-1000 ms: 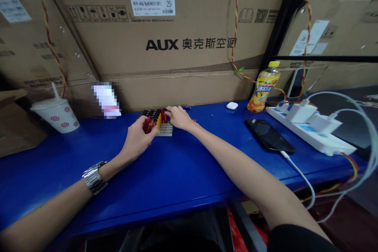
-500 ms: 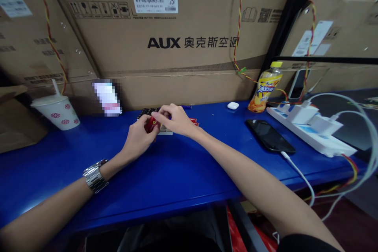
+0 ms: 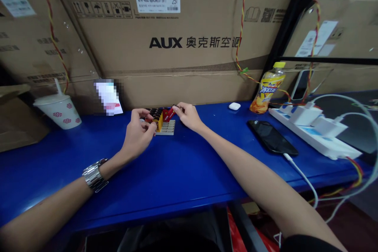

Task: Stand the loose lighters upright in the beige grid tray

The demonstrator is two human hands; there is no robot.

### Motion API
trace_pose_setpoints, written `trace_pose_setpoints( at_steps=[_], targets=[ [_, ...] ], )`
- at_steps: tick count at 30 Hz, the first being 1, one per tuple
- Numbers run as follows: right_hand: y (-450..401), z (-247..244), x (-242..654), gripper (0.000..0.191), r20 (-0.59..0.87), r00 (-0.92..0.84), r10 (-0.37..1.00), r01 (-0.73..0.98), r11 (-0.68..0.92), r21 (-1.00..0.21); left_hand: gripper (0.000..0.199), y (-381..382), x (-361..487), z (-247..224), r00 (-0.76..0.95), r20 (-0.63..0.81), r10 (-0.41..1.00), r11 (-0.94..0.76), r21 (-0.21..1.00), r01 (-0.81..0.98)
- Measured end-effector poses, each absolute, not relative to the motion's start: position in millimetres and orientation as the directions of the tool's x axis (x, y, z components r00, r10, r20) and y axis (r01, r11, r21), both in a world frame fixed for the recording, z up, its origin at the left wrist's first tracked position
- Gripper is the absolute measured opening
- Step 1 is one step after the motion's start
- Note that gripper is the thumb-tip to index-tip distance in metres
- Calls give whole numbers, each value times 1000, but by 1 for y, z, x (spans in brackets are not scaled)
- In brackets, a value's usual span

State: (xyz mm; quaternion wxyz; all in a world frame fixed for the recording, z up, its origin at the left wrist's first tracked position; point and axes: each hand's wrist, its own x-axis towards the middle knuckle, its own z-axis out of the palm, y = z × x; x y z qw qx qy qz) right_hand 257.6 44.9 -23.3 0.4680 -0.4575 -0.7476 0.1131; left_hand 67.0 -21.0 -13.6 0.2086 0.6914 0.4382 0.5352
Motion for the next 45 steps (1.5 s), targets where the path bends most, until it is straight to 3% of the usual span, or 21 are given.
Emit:
trace_pose_setpoints(
  at_steps=[4,10,14,23,26,30,35,42,45],
  targets=[
    [43,-28,249,30,594,-234,770,670,570,-476,28,-19,66,-16,62,561,825,-539,750,384],
    [36,-23,243,21,634,-265,726,610,635,-473,27,-19,67,-17,83,559,825,-541,740,400],
    [34,-22,246,19,631,-351,691,610,680,-406,28,-18,67,-18,82,558,826,-540,739,403],
    [27,-9,249,42,566,-475,674,689,685,-238,27,-18,67,-17,104,557,824,-546,730,411],
    [28,0,267,48,468,-448,762,767,597,-237,27,-18,66,-17,107,556,824,-544,724,423],
    [36,2,296,49,252,-404,879,886,444,-130,24,-18,67,-17,113,545,831,-535,727,430],
    [44,-5,309,41,-2,-357,934,911,347,-223,23,-18,67,-17,136,545,827,-543,714,441],
    [44,-15,294,12,73,-344,936,922,352,-164,20,-20,66,-16,160,562,812,-569,698,436],
    [44,-15,290,8,191,-362,913,887,400,-231,19,-20,66,-15,169,562,809,-572,690,443]
  ],
)
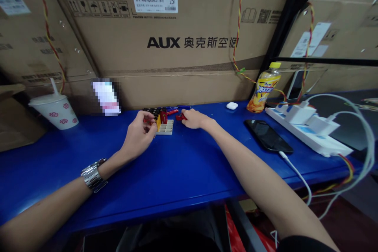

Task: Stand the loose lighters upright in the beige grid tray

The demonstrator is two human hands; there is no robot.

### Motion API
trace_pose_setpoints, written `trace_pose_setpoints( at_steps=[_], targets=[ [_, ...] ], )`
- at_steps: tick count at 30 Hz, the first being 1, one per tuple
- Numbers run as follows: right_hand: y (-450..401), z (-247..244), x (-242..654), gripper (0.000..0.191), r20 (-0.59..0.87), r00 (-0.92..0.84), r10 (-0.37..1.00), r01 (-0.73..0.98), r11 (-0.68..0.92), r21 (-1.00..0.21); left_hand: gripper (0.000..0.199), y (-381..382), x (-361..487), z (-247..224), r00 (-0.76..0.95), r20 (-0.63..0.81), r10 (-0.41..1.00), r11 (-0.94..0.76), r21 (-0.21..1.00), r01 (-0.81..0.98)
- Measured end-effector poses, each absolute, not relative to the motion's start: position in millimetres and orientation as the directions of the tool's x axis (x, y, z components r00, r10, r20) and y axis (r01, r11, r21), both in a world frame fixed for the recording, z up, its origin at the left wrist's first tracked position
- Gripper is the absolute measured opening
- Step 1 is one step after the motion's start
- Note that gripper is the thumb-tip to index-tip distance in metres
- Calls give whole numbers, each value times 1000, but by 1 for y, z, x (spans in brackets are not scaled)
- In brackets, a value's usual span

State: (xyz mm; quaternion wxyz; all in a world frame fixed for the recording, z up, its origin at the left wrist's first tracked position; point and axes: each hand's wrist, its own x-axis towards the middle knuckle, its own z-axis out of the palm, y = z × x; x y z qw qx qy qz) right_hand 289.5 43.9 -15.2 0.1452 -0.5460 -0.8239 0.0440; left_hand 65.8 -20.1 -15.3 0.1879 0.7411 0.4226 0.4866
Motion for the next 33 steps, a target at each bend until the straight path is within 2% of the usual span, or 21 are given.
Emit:
trace_pose_setpoints(
  at_steps=[2,4,7,9,13,18,25,29,33],
  targets=[
    [43,-12,287,9,284,-347,894,831,433,-349,17,-20,66,-15,178,564,806,-578,687,440],
    [39,-6,282,8,336,-313,888,707,454,-542,13,-20,67,-15,187,556,810,-575,692,436],
    [27,2,266,10,306,-302,903,356,405,-842,7,-22,68,-14,213,521,827,-558,713,424],
    [16,6,252,14,279,-361,890,146,350,-925,13,-23,68,-13,241,513,824,-566,719,404],
    [-2,6,226,16,280,-473,835,22,329,-944,20,-23,67,-14,225,582,782,-619,680,394],
    [-3,4,223,25,296,-440,848,10,335,-942,13,-21,65,-13,104,670,735,-645,643,412],
    [20,-5,244,17,376,-225,899,168,416,-894,15,-23,65,-12,71,617,784,-601,724,338],
    [25,-8,252,17,489,-237,839,167,532,-830,13,-22,66,-14,129,587,799,-600,765,236],
    [25,-8,254,28,494,-251,833,150,537,-830,13,-22,67,-14,171,582,795,-606,772,191]
  ],
)
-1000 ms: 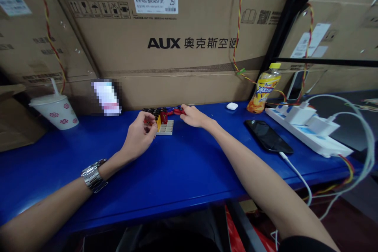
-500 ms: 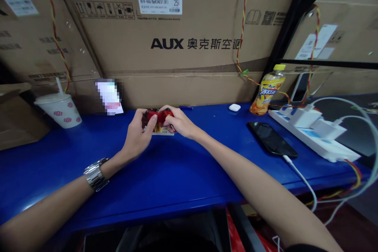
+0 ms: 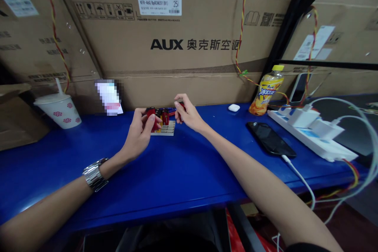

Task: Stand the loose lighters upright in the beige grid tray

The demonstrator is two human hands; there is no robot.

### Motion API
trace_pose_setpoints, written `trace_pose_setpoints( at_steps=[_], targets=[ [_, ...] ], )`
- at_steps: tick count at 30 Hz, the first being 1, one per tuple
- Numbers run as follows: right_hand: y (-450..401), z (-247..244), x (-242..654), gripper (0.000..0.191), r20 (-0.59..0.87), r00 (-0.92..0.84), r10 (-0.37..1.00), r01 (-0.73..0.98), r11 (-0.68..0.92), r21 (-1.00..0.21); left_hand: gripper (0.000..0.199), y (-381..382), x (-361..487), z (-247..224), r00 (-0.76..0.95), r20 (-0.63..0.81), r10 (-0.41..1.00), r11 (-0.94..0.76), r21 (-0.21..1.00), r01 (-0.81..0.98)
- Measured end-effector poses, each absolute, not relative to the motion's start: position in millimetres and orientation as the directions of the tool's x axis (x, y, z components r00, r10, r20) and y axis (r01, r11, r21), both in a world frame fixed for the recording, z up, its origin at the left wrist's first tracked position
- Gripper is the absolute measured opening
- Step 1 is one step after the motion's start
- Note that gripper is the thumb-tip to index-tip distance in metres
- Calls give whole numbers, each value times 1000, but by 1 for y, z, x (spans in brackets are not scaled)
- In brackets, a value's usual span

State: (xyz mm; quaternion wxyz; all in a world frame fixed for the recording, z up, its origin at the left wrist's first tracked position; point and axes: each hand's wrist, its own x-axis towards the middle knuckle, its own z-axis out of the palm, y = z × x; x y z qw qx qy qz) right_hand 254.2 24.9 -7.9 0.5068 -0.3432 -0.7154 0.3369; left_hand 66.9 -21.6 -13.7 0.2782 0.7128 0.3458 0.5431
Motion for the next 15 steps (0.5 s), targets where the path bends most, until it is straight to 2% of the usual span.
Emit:
trace_pose_setpoints(
  at_steps=[3,7,11,15],
  targets=[
    [26,-8,253,37,501,-180,847,199,530,-824,16,-20,67,-14,173,579,797,-603,782,157],
    [28,-9,251,32,528,-221,820,235,570,-788,23,-18,67,-15,164,572,804,-592,797,122],
    [27,-11,251,41,522,-268,810,214,578,-787,19,-16,68,-16,160,533,831,-552,828,104],
    [24,-10,249,53,540,-202,817,293,576,-763,16,-15,69,-16,164,526,835,-532,847,-8]
  ],
)
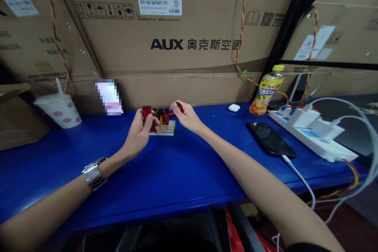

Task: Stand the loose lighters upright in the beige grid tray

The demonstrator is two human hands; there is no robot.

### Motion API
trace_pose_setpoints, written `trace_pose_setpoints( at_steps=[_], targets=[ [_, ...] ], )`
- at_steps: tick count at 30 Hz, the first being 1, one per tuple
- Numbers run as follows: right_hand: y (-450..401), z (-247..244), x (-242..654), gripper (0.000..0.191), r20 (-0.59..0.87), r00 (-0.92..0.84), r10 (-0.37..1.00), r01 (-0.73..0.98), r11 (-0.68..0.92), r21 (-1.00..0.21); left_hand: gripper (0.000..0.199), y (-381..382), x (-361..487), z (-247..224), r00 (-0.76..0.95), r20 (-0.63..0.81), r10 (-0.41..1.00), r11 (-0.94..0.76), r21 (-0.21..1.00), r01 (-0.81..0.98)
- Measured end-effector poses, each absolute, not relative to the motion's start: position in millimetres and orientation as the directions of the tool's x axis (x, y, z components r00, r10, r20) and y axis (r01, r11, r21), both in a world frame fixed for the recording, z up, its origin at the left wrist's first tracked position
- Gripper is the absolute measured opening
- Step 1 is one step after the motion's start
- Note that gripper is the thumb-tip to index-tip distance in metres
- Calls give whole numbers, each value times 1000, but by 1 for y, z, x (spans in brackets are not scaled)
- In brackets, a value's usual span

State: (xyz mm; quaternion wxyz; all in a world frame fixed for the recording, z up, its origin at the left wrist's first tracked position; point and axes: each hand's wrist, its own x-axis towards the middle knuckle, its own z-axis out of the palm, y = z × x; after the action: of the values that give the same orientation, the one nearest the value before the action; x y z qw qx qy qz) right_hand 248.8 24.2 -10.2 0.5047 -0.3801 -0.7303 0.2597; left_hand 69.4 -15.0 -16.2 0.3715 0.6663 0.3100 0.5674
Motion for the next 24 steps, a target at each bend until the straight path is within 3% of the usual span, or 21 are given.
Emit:
trace_pose_setpoints(
  at_steps=[5,11,24],
  targets=[
    [20,-10,247,67,451,-125,884,260,468,-845,30,-19,71,-12,148,462,875,-456,887,-72],
    [21,-14,249,66,399,-52,916,217,400,-890,58,-29,70,-2,159,268,950,-267,963,-26],
    [18,-14,241,51,336,-24,942,84,336,-938,55,-28,72,-3,77,139,987,-132,987,-91]
  ],
)
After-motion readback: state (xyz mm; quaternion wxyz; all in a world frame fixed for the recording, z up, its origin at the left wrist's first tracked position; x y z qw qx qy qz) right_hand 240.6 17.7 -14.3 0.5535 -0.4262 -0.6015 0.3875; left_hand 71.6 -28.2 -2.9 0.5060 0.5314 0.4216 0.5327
